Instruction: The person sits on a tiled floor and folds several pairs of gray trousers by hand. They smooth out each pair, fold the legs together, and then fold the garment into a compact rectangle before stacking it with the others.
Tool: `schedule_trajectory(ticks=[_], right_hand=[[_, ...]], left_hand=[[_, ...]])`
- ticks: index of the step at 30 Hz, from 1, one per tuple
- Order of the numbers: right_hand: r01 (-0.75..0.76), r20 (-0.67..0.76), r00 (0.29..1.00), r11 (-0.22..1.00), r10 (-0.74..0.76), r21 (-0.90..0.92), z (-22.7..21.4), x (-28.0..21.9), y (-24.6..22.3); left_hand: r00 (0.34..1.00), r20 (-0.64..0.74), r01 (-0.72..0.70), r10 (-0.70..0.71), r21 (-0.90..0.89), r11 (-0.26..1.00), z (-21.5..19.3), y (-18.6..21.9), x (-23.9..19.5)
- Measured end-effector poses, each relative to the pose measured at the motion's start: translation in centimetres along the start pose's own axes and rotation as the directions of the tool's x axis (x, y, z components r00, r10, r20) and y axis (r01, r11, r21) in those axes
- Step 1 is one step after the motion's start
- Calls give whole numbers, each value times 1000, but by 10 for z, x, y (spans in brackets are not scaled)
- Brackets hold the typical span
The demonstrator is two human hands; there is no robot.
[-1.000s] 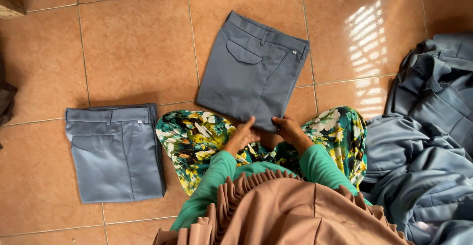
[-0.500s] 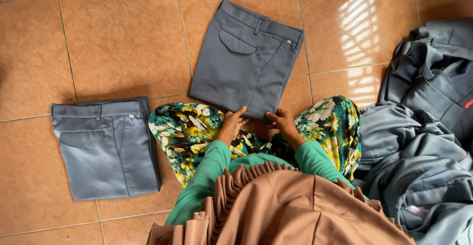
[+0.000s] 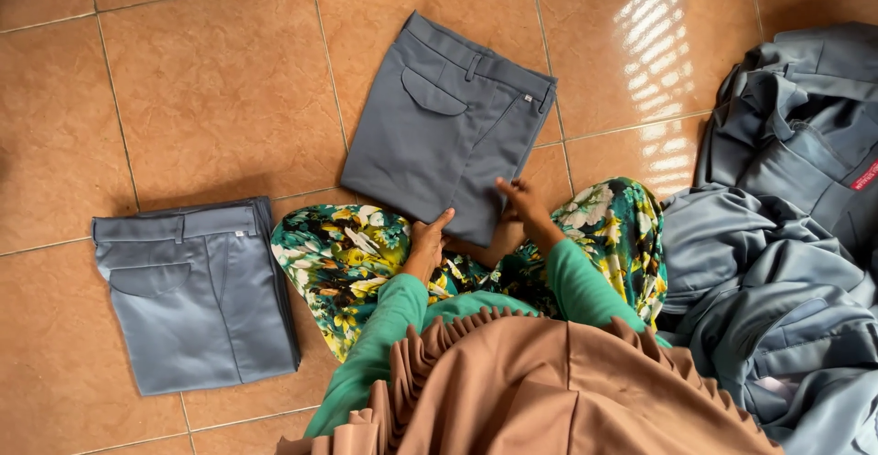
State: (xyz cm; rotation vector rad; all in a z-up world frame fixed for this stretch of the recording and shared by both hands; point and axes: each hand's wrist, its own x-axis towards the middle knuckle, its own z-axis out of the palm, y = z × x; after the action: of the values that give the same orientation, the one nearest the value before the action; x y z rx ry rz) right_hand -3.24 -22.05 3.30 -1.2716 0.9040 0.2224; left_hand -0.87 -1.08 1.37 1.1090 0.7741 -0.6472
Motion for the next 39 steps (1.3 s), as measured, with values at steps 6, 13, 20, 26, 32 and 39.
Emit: schedule_trajectory(ticks=[6,13,20,26,32,39], right_hand=[[87,-147,986,996,-84,16,-9,45,-14],[225,-241,937,965,-252,-135,-5,23,-20],[256,-270,811,730,-519,-634,-21,110,-39],[281,-371,891,960,-262,-4,-25,103,-25],[266,-365,888,960,-281,-92,-21,85,-61],[87,-395,887,928,-238,-363,-53,179,-6]], left_hand=[[1000,-4,-22,22,2,1000,-9,-8,11],[996,-84,-34,36,22,999,-13,-21,27],[996,-85,-32,35,36,999,-5,-9,12],[996,-86,-30,30,3,1000,-7,-14,16],[996,-87,-28,28,-6,1000,-12,-17,23],[998,-64,-2,2,-8,1000,-15,-17,25]])
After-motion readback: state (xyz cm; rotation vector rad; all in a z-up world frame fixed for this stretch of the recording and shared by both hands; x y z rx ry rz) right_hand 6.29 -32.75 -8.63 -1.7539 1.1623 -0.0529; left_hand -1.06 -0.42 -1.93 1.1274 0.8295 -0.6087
